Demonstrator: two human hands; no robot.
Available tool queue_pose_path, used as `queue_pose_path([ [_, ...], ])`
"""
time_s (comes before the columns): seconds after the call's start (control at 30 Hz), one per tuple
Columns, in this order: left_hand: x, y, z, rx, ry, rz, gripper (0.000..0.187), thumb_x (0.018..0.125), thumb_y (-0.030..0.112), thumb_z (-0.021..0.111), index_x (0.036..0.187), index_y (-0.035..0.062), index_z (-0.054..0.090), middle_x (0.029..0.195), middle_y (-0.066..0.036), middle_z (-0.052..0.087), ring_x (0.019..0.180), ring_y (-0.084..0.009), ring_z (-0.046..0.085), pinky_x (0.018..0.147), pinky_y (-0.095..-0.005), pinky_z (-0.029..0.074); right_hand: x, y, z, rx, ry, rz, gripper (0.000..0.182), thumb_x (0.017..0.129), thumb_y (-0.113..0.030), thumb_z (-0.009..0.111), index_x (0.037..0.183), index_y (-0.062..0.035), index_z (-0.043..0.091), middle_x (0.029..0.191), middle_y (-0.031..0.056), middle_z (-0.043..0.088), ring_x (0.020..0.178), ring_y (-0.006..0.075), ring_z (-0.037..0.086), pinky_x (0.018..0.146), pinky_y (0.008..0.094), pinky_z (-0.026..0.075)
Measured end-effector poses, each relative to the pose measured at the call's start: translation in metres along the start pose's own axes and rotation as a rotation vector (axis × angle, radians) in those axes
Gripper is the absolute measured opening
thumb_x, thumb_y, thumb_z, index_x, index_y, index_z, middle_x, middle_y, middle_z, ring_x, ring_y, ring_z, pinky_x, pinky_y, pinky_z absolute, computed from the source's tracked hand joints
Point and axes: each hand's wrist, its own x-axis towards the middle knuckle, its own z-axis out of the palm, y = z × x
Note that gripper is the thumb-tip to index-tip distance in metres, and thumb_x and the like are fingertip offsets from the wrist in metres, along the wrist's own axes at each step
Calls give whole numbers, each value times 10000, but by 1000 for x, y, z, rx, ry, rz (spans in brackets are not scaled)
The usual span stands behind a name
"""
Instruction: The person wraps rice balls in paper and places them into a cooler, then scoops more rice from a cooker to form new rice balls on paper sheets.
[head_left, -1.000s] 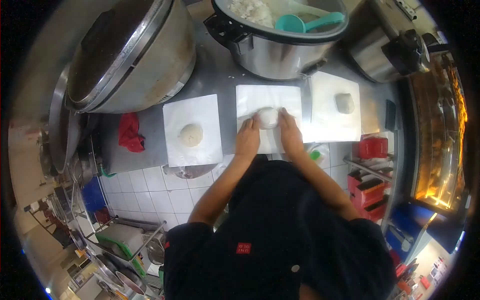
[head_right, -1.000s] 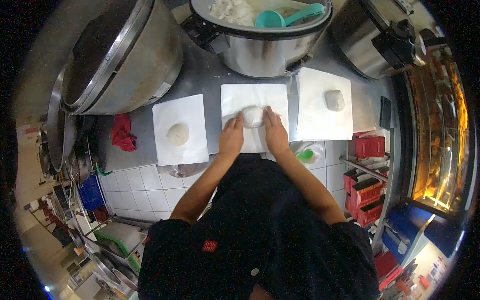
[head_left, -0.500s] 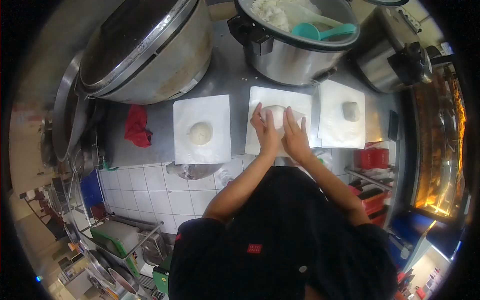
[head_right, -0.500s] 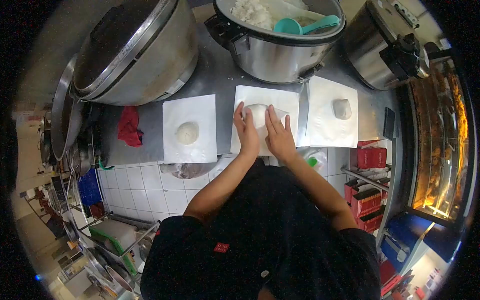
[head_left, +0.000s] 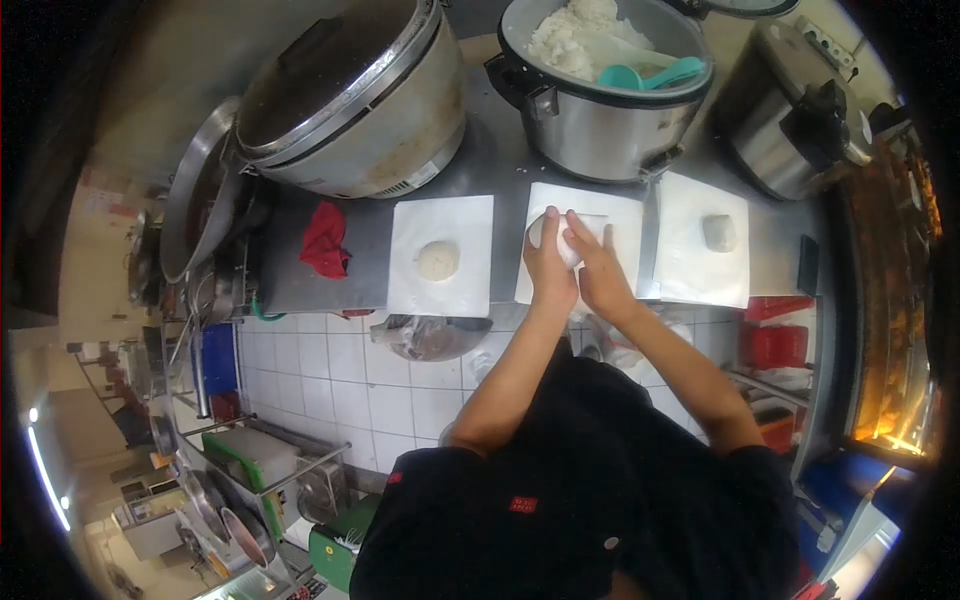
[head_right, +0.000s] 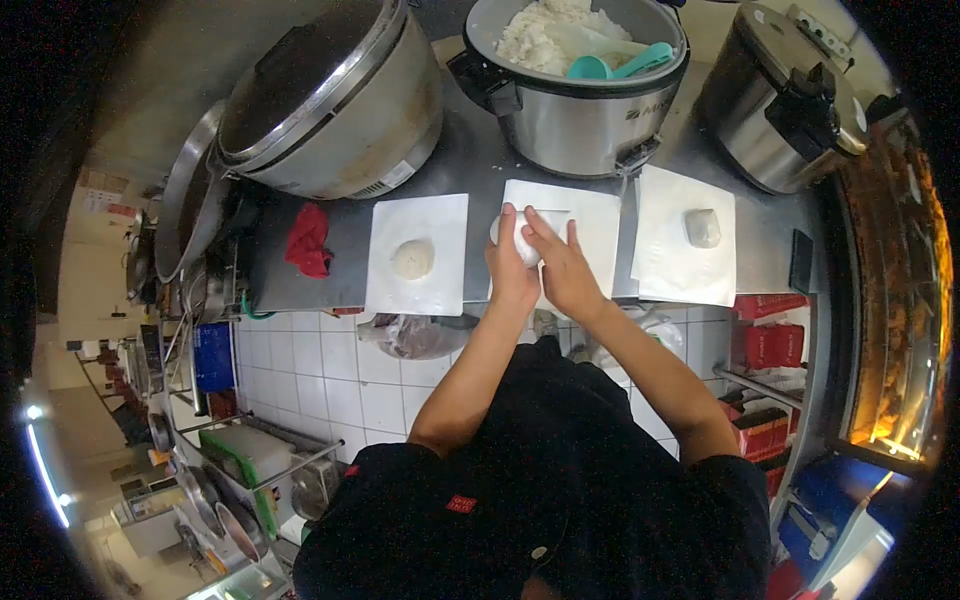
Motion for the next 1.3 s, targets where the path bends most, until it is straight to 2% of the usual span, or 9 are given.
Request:
queue_pose_path([
  [0.07, -1, 0, -18, -166, -106, -110, 544, 890, 348, 704, 1241, 5, 470, 1180, -121, 559, 1038, -211, 587, 865, -363, 516, 3, -25, 0, 401, 117, -13, 637, 793, 99, 461, 1402, -83, 423, 1539, 175, 348, 1395, 346, 384, 1116, 673, 152],
  [0.2, -25, 24, -32, 0, -134, -42, 517, 918, 365, 672, 1221, 3, 460, 1116, -103, 564, 979, -219, 609, 800, -348, 541, -1, -56, 22, 821, 232, 114, 666, 733, 118, 379, 1383, -19, 421, 1515, 228, 361, 1412, 375, 346, 1194, 470, 158],
  [0.37, -32, 31, -37, 432, 6, 201, 617, 888, 386, 710, 1236, -29, 415, 1091, -153, 553, 973, -215, 595, 777, -337, 539, -3, -96, 44, 1202, 417, 331, 761, 751, 64, 356, 1504, 6, 260, 1574, 183, 236, 1479, 282, 166, 1197, 376, 150],
  [0.6, -18, 13, -65, 696, -83, 222, 745, 925, 507, 608, 1293, -89, 354, 1156, -219, 530, 1031, -273, 560, 877, -349, 468, -22, -84, 61, 1454, 347, 787, 613, 841, -82, 394, 1449, -8, 362, 1397, 142, 466, 1268, 222, 451, 1073, 320, 336],
  [0.73, -10, 10, -82, 611, -222, 65, 770, 972, 566, 449, 1331, -105, 330, 1269, -250, 451, 1186, -301, 465, 1000, -373, 380, -16, -87, 62, 1252, 366, 919, 422, 922, -164, 578, 1293, 18, 489, 1197, 114, 585, 1111, 177, 535, 968, 313, 418],
  [0.93, -9, 13, -150, 1459, -437, 667, 731, 926, 482, 580, 1335, -89, 378, 1328, -290, 463, 1253, -394, 468, 1029, -449, 381, 4, -43, 71, 1225, 323, 1128, 482, 864, -255, 723, 1186, 59, 551, 1014, 110, 652, 903, 188, 635, 795, 295, 518],
  [1.07, 6, 90, -229, 1167, -876, 110, 461, 875, 328, 698, 1170, -6, 581, 1226, -198, 576, 1214, -371, 517, 1012, -461, 397, 27, 3, 75, 706, 235, 1238, 619, 802, -351, 779, 1192, 75, 555, 1067, 142, 641, 960, 212, 630, 833, 313, 508],
  [1.2, 36, 118, -310, 1579, -161, 570, 478, 877, 323, 680, 1225, 14, 571, 1315, -147, 553, 1278, -374, 467, 1041, -500, 352, -3, 104, 110, 267, -84, 1174, 860, 796, -482, 766, 1346, 84, 422, 1276, 259, 530, 1180, 348, 523, 952, 476, 440],
  [1.3, 56, 145, -325, 1790, -79, 630, 716, 869, 397, 646, 1450, 72, 383, 1522, -136, 370, 1447, -327, 256, 1069, -642, 202, 28, 40, 98, -551, -93, 1047, 688, 812, -463, 733, 1318, -70, 482, 1214, 252, 522, 1156, 437, 492, 909, 538, 425],
])
